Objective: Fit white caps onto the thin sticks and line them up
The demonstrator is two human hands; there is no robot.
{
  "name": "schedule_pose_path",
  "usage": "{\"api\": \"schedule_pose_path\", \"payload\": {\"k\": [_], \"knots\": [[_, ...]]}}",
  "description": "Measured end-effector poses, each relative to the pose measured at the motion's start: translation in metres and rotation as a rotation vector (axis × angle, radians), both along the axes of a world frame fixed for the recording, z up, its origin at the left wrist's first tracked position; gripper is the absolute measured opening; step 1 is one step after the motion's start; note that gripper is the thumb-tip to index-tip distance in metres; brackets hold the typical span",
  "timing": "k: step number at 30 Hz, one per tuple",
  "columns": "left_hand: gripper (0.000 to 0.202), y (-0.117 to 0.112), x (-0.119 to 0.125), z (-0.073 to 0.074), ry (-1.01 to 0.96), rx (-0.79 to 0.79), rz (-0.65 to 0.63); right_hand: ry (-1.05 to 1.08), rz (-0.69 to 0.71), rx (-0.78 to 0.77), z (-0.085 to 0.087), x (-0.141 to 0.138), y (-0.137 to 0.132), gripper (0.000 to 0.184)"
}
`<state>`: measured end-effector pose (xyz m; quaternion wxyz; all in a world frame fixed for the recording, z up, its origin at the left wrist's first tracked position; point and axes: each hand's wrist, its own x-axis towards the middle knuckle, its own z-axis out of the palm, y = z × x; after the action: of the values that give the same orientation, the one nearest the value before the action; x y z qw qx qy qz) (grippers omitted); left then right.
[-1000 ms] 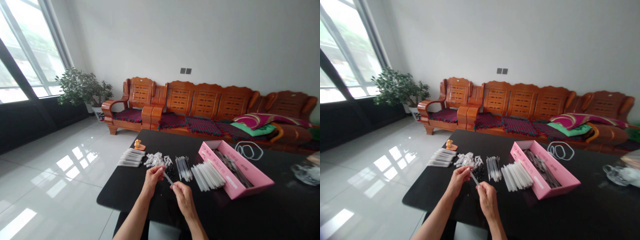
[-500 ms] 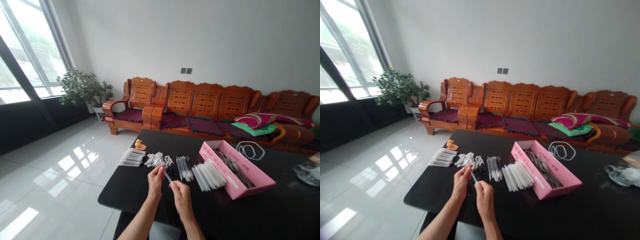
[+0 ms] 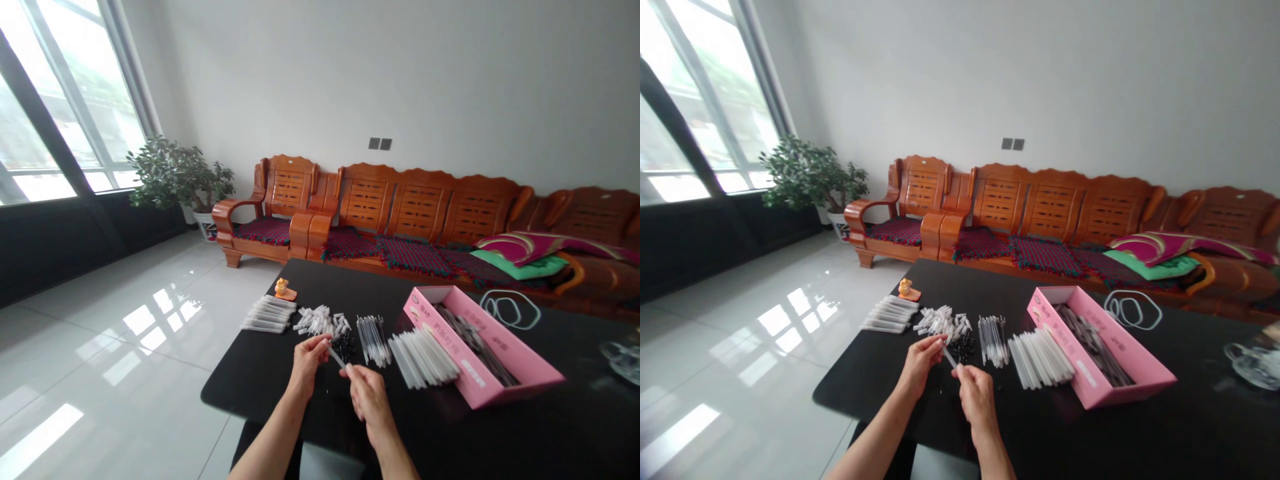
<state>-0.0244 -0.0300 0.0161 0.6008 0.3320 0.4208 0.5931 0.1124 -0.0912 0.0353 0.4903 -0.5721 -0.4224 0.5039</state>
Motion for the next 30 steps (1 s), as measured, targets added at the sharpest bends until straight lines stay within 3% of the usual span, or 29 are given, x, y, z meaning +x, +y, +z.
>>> {"api": "schedule_pose_path", "payload": {"k": [2, 7, 11, 16, 30], "knots": [[0.044, 0.010, -0.019, 0.001, 0.024, 0.004, 0.101, 0.031, -0.015, -0.023, -0.004, 0.007, 0.001, 0.057], [0.043, 0.052, -0.100, 0.004, 0.152, 0.100, 0.577, 0.039, -0.127, -0.046, -0.027, 0.038, 0.005, 0.056], [0.039, 0.077, -0.160, -0.002, 0.497, -0.006, 0.755, 0.084, -0.160, -0.024, -0.043, 0.053, 0.004, 0.051], [0.031, 0.083, -0.188, -0.011, 0.666, -0.116, 0.771, 0.101, -0.148, -0.027, -0.045, 0.052, 0.003, 0.049], [0.039, 0.081, -0.199, -0.018, 0.835, -0.214, 0.682, 0.077, -0.128, -0.009, -0.040, 0.049, 0.001, 0.044]]}}
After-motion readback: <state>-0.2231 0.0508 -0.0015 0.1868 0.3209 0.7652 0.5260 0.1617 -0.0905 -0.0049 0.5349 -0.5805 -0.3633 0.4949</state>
